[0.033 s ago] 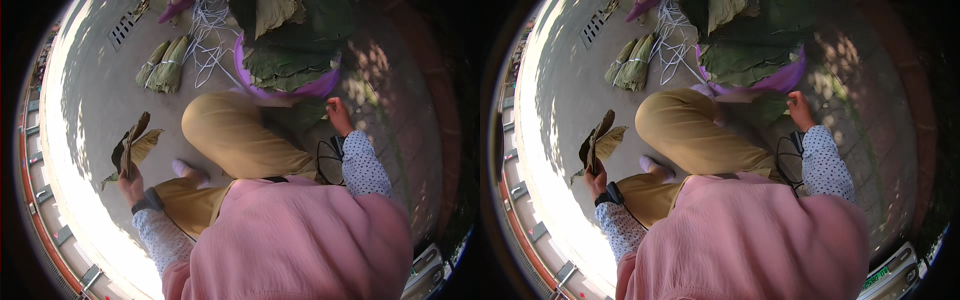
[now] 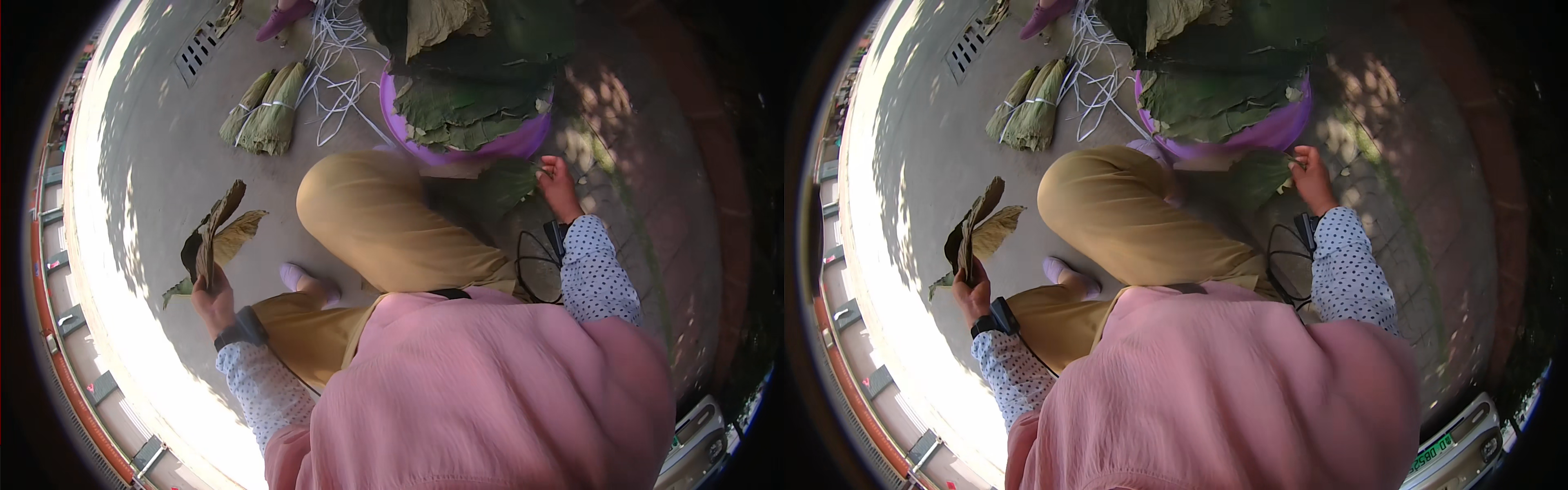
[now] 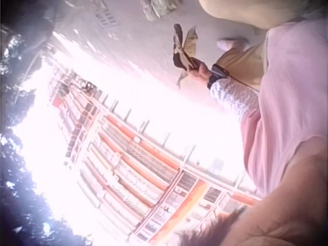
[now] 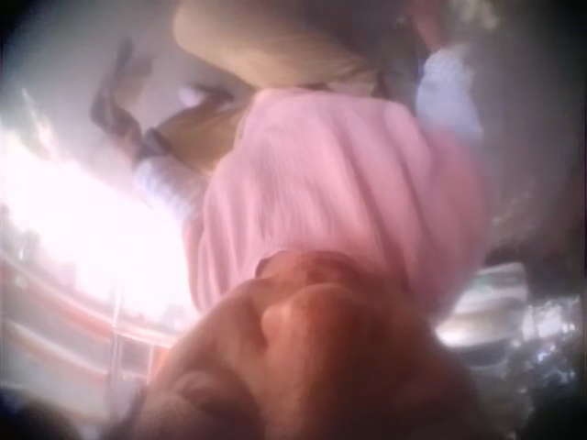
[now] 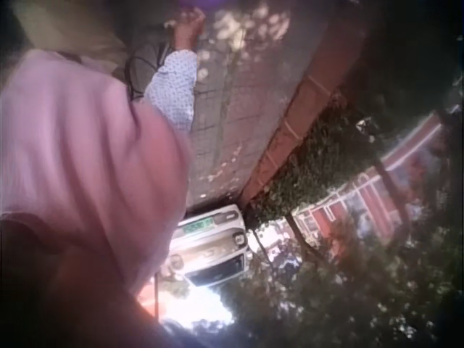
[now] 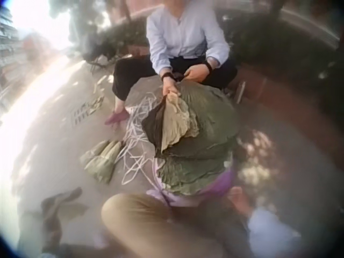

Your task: The person wraps large green leaves around a filling to form a bundle, then ties it with white string. The person repeats this process, handling leaves and string by hand, and places finished bundles on the ground.

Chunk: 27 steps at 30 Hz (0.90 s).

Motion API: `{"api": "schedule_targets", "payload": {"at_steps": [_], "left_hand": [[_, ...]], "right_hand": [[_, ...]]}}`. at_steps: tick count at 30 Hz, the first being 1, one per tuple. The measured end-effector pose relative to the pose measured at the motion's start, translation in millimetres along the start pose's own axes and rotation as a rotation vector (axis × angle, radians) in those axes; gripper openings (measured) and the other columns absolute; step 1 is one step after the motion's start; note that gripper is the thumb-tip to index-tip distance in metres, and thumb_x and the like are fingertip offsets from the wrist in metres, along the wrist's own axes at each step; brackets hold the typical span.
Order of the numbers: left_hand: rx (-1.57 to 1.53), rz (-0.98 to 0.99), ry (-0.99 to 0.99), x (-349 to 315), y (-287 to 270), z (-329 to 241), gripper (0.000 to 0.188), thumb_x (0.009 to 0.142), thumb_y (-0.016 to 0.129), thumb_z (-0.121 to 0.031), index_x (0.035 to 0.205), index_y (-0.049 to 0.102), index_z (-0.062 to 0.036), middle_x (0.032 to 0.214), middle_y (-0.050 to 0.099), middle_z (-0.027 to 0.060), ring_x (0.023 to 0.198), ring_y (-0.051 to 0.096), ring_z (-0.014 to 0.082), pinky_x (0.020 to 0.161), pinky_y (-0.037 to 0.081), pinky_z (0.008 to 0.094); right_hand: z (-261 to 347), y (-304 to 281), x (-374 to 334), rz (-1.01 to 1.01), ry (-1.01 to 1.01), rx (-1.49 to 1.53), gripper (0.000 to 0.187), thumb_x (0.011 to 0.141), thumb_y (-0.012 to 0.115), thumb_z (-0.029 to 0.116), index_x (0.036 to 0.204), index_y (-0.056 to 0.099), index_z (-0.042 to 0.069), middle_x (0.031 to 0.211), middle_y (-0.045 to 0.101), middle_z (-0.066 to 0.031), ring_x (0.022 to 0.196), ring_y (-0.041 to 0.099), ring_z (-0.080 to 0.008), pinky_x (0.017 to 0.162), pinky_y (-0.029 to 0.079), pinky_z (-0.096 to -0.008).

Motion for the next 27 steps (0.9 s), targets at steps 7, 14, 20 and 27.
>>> {"api": "schedule_targets", "payload": {"at_steps": [7, 14, 20, 27], "left_hand": [[0.694, 0.39, 0.389, 9, 17, 57, 0.03, 0.107, 0.046, -0.008, 0.126, 0.06, 0.0088, 0.126, 0.066, 0.0187, 0.115, 0.066, 0.0311, 0.105, 0.056, 0.0408], [0.119, 0.145, 0.026, -18, 52, 104, 0.036, 0.102, 0.051, -0.008, 0.136, 0.052, 0.002, 0.135, 0.061, 0.0178, 0.125, 0.061, 0.0339, 0.109, 0.051, 0.0525], [0.077, 0.217, 0.017, -30, 60, 98, 0.043, 0.101, 0.051, -0.007, 0.143, 0.047, -0.0004, 0.141, 0.057, 0.0164, 0.128, 0.058, 0.0343, 0.11, 0.049, 0.0538], [0.046, 0.251, 0.014, -34, 55, 104, 0.047, 0.1, 0.054, -0.011, 0.145, 0.045, -0.0018, 0.143, 0.054, 0.0139, 0.131, 0.055, 0.0331, 0.112, 0.046, 0.0542]], "right_hand": [[60, -70, -23, -0.181, 0.109, 0.731, 0.019, 0.105, 0.062, 0.018, 0.118, 0.067, 0.005, 0.103, 0.069, -0.0033, 0.093, 0.064, -0.0117, 0.082, 0.051, -0.0298], [98, -87, -36, -0.176, 0.011, 0.305, 0.02, 0.105, 0.062, 0.018, 0.117, 0.068, 0.003, 0.098, 0.07, -0.0005, 0.087, 0.063, -0.0101, 0.079, 0.05, -0.0283], [150, -88, -32, -0.038, -0.159, -0.125, 0.015, 0.104, 0.062, 0.015, 0.11, 0.069, 0.003, 0.093, 0.066, 0.0017, 0.085, 0.058, -0.008, 0.08, 0.048, -0.0265], [226, -94, -6, 0.117, -0.375, -0.473, 0.015, 0.102, 0.059, 0.009, 0.113, 0.068, 0.006, 0.1, 0.067, -0.0028, 0.096, 0.059, -0.0133, 0.089, 0.049, -0.0316]]}}
Point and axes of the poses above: each hand's wrist, its own x-axis towards the middle knuckle, its own y-axis out of the palm, z = x × y, the point moved 3 cm from there along x, towards the middle knuckle
